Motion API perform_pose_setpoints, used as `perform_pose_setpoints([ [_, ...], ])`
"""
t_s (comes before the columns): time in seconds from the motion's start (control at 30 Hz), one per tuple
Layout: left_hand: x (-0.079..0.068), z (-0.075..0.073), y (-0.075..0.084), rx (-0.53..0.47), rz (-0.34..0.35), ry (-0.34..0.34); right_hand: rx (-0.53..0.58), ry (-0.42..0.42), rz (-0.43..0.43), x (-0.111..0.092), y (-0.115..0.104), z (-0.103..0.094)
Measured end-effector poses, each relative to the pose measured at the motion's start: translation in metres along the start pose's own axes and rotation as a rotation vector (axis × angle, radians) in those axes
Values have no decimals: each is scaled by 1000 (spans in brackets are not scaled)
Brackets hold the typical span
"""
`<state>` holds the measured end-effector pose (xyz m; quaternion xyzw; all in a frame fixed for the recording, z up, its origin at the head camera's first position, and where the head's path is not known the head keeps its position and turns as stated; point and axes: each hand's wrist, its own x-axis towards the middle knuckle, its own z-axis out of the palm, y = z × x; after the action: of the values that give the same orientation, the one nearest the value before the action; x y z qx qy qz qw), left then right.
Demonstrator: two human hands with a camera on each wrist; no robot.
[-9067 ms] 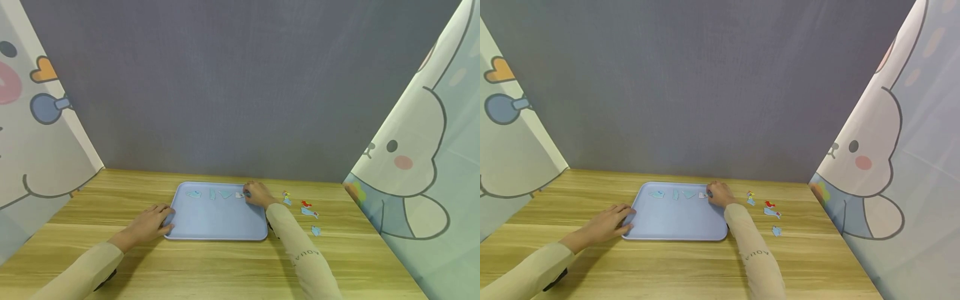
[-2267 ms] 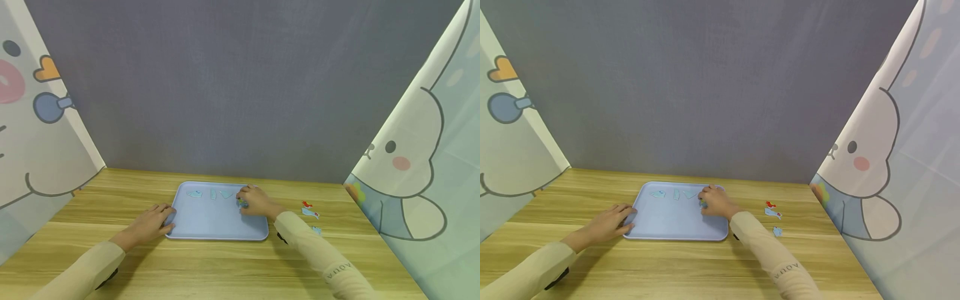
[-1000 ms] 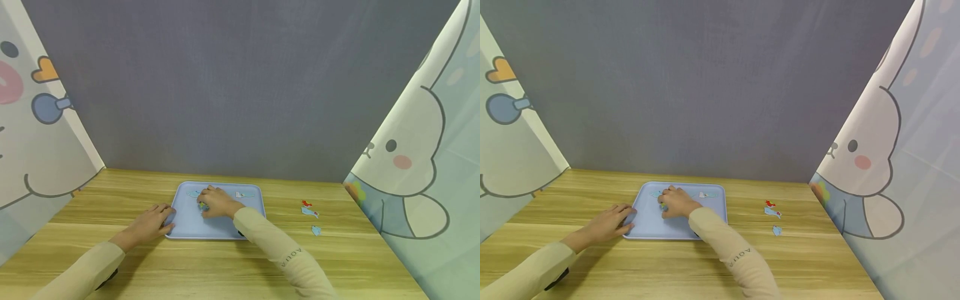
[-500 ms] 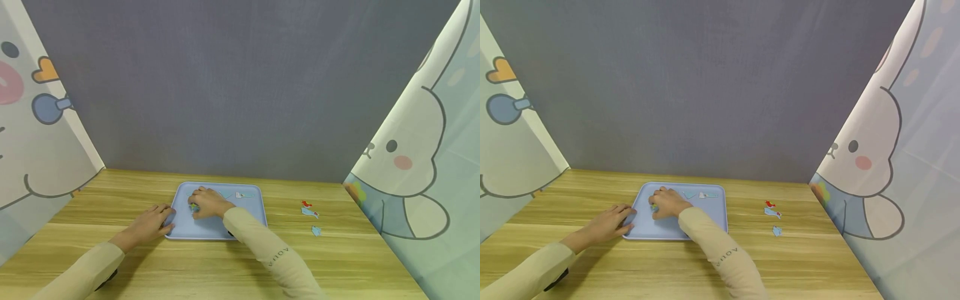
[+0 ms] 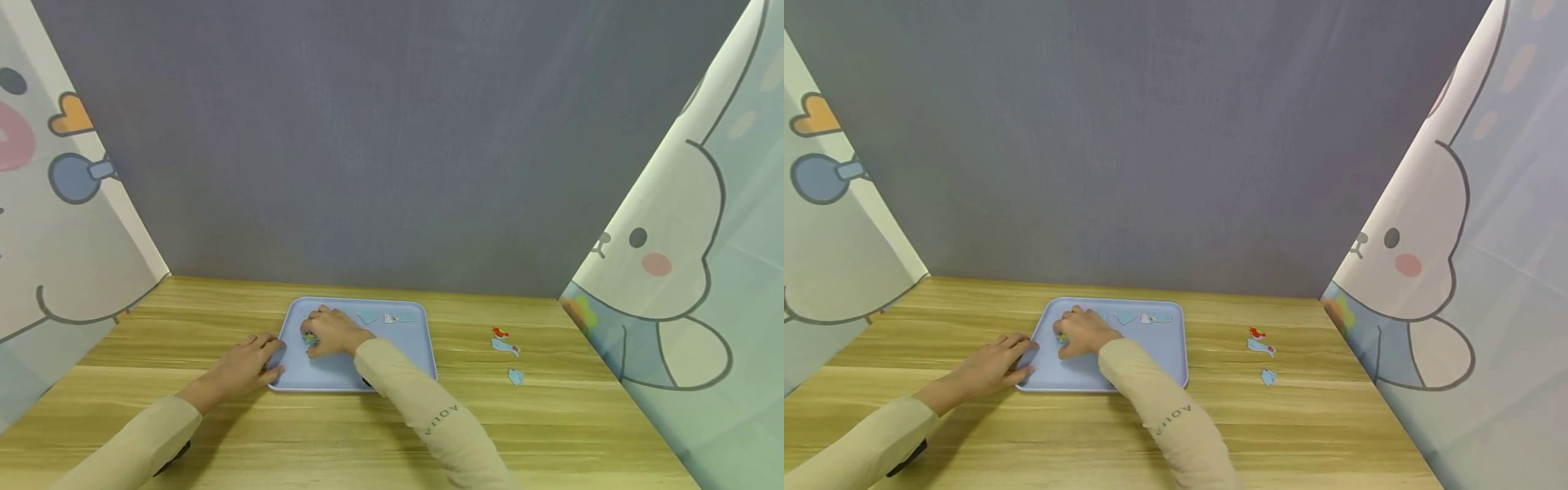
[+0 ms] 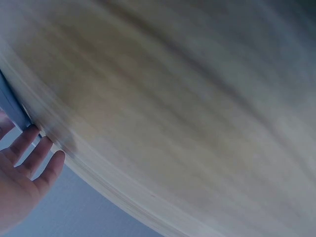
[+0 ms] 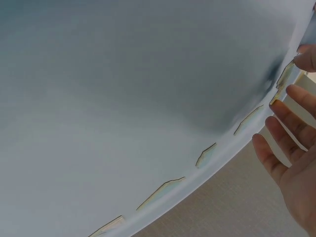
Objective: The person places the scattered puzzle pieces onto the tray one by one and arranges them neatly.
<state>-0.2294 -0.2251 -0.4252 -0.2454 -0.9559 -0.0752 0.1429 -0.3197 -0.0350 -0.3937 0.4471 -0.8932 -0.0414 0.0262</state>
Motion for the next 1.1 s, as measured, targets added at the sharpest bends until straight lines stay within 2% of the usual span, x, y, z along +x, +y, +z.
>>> perform_pose_setpoints([
  [0.43,0,1,0,-10,-4,4,-31,-27,18,4,-8,4],
  [1.1,1,-1,-1,-15,5,-7,-6,-48,46,0,-8,0],
])
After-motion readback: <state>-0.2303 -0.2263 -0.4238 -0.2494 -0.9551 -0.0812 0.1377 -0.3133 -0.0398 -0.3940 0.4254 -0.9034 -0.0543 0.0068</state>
